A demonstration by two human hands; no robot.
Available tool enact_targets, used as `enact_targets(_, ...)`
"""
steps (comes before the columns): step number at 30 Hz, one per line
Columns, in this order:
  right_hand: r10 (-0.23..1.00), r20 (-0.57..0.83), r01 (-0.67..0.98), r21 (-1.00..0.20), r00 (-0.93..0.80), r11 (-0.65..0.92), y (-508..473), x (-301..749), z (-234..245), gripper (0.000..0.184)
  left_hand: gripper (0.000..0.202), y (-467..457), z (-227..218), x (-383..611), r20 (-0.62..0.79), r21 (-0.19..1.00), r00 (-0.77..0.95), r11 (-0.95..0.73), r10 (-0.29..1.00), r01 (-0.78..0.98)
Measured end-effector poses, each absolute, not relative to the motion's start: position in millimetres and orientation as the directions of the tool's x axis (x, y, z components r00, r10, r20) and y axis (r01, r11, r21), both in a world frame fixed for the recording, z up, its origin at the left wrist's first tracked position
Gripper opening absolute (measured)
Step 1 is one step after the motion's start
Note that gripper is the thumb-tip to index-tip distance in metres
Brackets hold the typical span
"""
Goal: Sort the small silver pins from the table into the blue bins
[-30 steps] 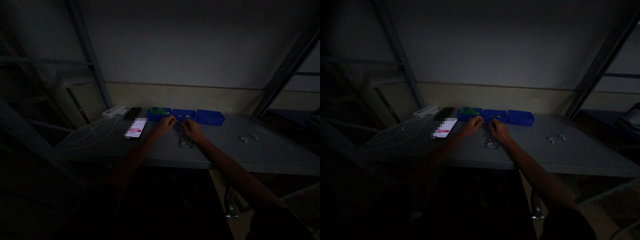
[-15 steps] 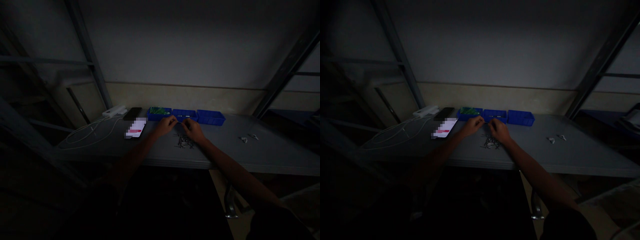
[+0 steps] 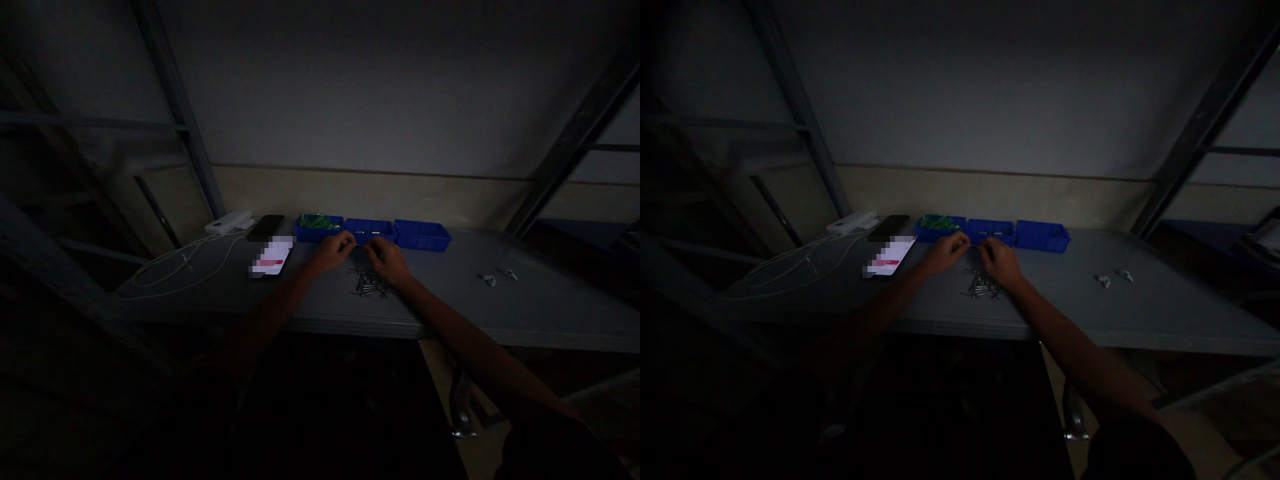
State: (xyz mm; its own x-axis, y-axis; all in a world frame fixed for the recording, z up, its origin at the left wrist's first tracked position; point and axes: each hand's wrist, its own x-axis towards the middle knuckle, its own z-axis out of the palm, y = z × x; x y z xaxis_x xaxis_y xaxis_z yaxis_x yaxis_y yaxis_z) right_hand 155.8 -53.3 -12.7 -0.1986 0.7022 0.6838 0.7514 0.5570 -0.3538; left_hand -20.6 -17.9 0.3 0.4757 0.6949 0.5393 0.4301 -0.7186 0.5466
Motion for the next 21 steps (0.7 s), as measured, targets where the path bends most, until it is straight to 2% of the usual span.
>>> enact_targets(14, 0.685, 0.699, 0.754, -0.334, -0.204, 0.565, -54.2, 155.4, -11.6, 0.020, 0.019, -15.1, -1.2, -21.0, 0.567, 0.540, 0.471, -0.737, 0.676, 0.408)
enact_targets(21, 0.698, 0.689, 0.736, -0.367, -0.195, 0.569, -54.7, 155.8, -11.6, 0.019, 0.019, -14.2, -1.5, -20.1, 0.587, 0.538, 0.456, -0.743, 0.669, 0.398)
